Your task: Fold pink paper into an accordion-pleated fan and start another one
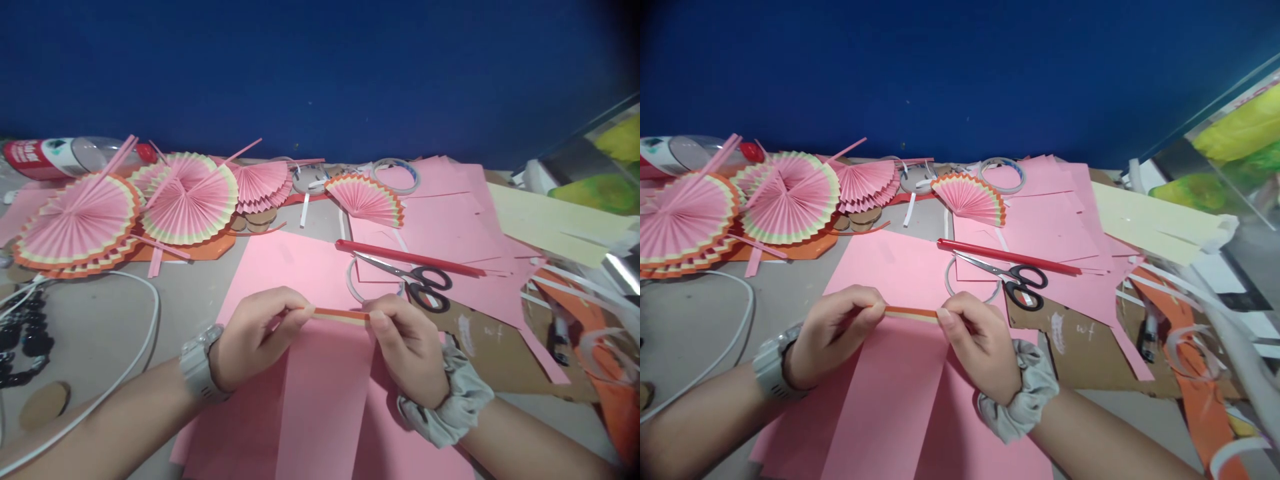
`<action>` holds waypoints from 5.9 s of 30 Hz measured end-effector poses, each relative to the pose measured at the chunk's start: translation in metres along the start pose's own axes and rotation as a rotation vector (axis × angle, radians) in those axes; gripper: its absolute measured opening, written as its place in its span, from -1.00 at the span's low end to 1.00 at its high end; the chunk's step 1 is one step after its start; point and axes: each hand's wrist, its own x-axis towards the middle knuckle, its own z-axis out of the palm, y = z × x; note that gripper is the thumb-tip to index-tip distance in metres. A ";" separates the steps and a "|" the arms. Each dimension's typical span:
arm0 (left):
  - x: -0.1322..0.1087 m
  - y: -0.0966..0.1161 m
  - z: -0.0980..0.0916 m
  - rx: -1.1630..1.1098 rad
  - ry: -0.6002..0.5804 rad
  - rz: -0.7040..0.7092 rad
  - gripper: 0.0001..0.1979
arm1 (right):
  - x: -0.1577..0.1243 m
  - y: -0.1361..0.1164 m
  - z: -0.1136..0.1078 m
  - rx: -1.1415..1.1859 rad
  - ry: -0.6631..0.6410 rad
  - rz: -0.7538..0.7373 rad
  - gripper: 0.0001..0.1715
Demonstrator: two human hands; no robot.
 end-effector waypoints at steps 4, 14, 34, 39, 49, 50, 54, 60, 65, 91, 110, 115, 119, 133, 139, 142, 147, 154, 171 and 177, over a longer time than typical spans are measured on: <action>0.001 0.001 0.000 0.002 -0.004 0.012 -0.86 | -0.001 0.000 -0.001 -0.023 -0.002 -0.022 -0.65; 0.003 -0.003 0.001 -0.029 0.029 0.061 -0.85 | 0.003 0.001 -0.001 0.004 0.001 -0.141 -0.70; 0.004 -0.001 0.002 0.006 0.053 -0.020 -0.83 | 0.006 0.002 0.001 0.042 -0.040 -0.067 -0.79; 0.007 -0.004 0.004 0.037 0.115 -0.185 -0.78 | 0.012 0.004 0.004 0.167 -0.147 0.166 -0.70; 0.007 -0.001 0.004 0.022 0.187 -0.316 -0.73 | 0.012 0.002 0.007 0.081 -0.220 0.293 -0.63; 0.006 -0.001 0.005 0.023 0.192 -0.320 -0.74 | 0.012 0.002 0.007 0.074 -0.212 0.301 -0.63; 0.006 -0.002 0.006 0.015 0.262 -0.312 -0.76 | 0.014 0.002 0.007 0.123 -0.257 0.298 -0.59; 0.005 -0.001 0.008 0.008 0.333 -0.260 -0.78 | 0.013 0.004 0.010 0.185 -0.269 0.315 -0.63; 0.009 -0.001 0.008 -0.031 0.383 -0.264 -0.75 | 0.010 0.001 0.013 0.179 -0.227 0.292 -0.63; 0.012 -0.011 0.002 -0.020 0.550 -0.223 -0.80 | 0.007 -0.001 0.016 0.109 -0.154 0.285 -0.81; 0.018 -0.013 -0.007 0.189 0.714 -0.110 -0.76 | 0.008 0.007 0.011 0.101 -0.272 0.292 -0.63; 0.019 -0.015 -0.008 0.123 0.695 -0.159 -0.76 | 0.009 0.006 0.010 0.106 -0.265 0.294 -0.61; 0.020 -0.015 -0.009 0.073 0.663 -0.201 -0.77 | 0.011 0.005 0.009 0.064 -0.262 0.274 -0.62; 0.016 -0.016 -0.006 -0.144 0.280 -0.267 -0.66 | 0.008 0.004 0.009 0.034 -0.174 0.245 -0.64; 0.014 -0.006 -0.001 -0.158 -0.261 -0.329 -0.51 | 0.009 0.005 0.008 -0.004 -0.088 0.231 -0.69; 0.018 -0.005 -0.002 -0.065 -0.332 -0.381 -0.50 | 0.008 0.006 0.007 -0.013 -0.069 0.224 -0.70; 0.017 -0.006 -0.002 -0.054 -0.298 -0.411 -0.42 | 0.009 0.005 0.007 0.035 -0.100 0.231 -0.71; 0.010 -0.012 0.002 -0.138 -0.159 -0.479 -0.38 | 0.012 -0.001 0.006 0.175 -0.236 0.307 -0.63; 0.010 -0.008 0.001 -0.183 -0.024 -0.448 -0.45 | 0.013 -0.001 0.007 0.357 -0.279 0.297 -0.82; 0.012 -0.013 0.000 -0.221 0.009 -0.441 -0.48 | 0.015 -0.002 0.005 0.421 -0.283 0.279 -0.60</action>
